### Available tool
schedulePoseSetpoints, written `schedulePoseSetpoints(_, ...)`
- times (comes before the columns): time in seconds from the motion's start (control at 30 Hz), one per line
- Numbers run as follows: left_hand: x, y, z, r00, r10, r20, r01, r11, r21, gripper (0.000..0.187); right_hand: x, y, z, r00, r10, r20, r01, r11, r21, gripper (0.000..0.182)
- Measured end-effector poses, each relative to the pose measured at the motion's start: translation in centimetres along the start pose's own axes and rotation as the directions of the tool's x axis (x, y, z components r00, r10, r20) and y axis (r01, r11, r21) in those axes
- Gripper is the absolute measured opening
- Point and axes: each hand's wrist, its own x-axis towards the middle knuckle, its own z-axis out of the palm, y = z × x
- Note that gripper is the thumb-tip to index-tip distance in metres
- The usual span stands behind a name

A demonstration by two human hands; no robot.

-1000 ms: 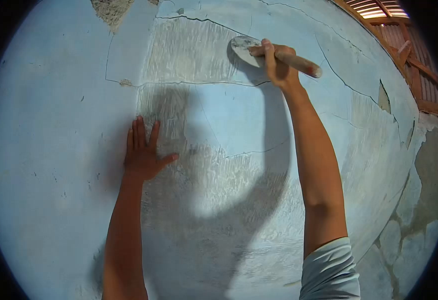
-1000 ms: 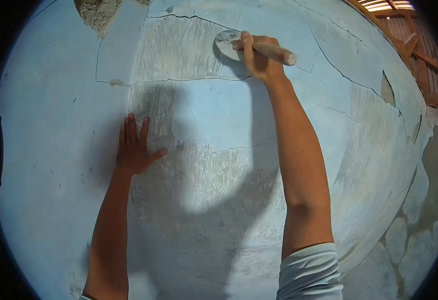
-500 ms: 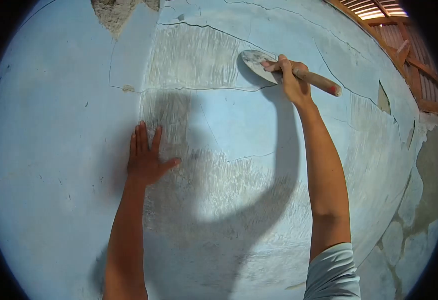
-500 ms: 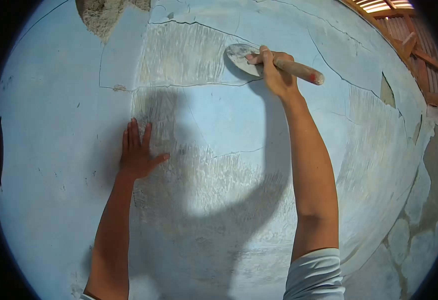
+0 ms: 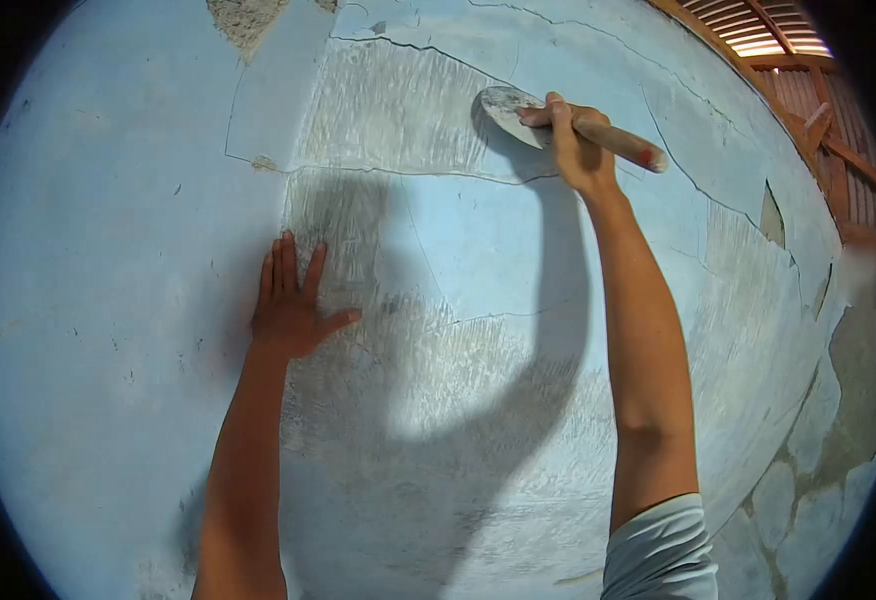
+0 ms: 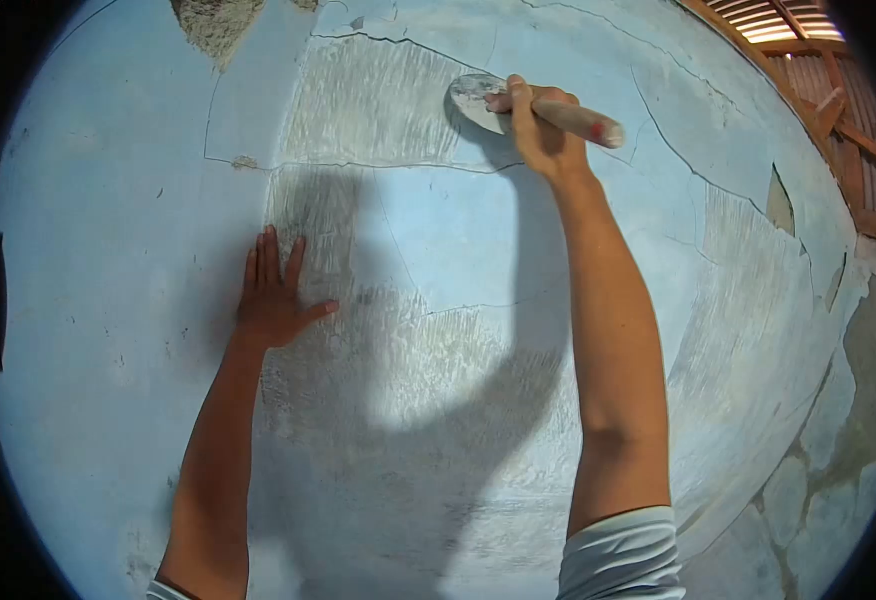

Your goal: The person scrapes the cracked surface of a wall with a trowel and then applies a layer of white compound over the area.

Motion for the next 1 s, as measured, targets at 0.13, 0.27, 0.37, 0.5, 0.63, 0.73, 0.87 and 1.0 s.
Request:
schedulePoseSetpoints(0.13, 0.2, -0.8, 0.6, 0.999, 0.039, -0.029, -0.04, 0.998, -0.039, 0.122, -2.1, 1.0, -1.6, 1.0, 0.029, -0.008, -0.028, 0.998, 0.047, 0.064)
schedulePoseSetpoints(0.27, 0.1, 0.0, 0.0, 1.0, 0.002, 0.012, -0.002, 1.0, 0.01, 0.122, -0.5, 1.3, -0.4, 0.999, -0.043, -0.002, 0.043, 0.999, 0.032, 0.064)
schedulePoseSetpoints(0.37, 0.0, -0.3, 0.0, 1.0, -0.012, 0.028, 0.011, 1.0, 0.025, 0.122, -1.8, 1.1, -1.4, 0.997, 0.073, -0.026, -0.071, 0.995, 0.07, 0.064)
schedulePoseSetpoints(0.5, 0.1, -0.1, -0.2, 1.0, -0.008, 0.014, 0.008, 1.0, 0.014, 0.122, -2.0, 0.5, -1.3, 0.997, 0.073, -0.013, -0.073, 0.996, 0.047, 0.064)
schedulePoseSetpoints(0.63, 0.0, -0.1, -0.2, 1.0, -0.01, 0.018, 0.01, 1.0, 0.006, 0.122, -0.7, -1.0, 0.5, 0.988, 0.141, -0.059, -0.14, 0.99, 0.02, 0.064)
schedulePoseSetpoints(0.73, 0.2, -0.3, 0.5, 1.0, -0.017, -0.022, 0.018, 0.998, 0.06, 0.122, -2.2, 1.4, -0.4, 0.989, 0.134, -0.067, -0.124, 0.983, 0.134, 0.062)
schedulePoseSetpoints(0.87, 0.3, -0.2, 0.7, 0.999, -0.016, -0.03, 0.018, 0.999, 0.042, 0.122, -1.2, 1.5, 0.1, 0.999, 0.009, -0.046, -0.006, 0.998, 0.058, 0.062)
schedulePoseSetpoints(1.0, 0.2, -0.2, 0.7, 1.0, -0.012, -0.005, 0.012, 0.999, 0.049, 0.122, -3.6, 2.1, -2.3, 1.0, 0.004, 0.004, -0.004, 0.999, 0.037, 0.063)
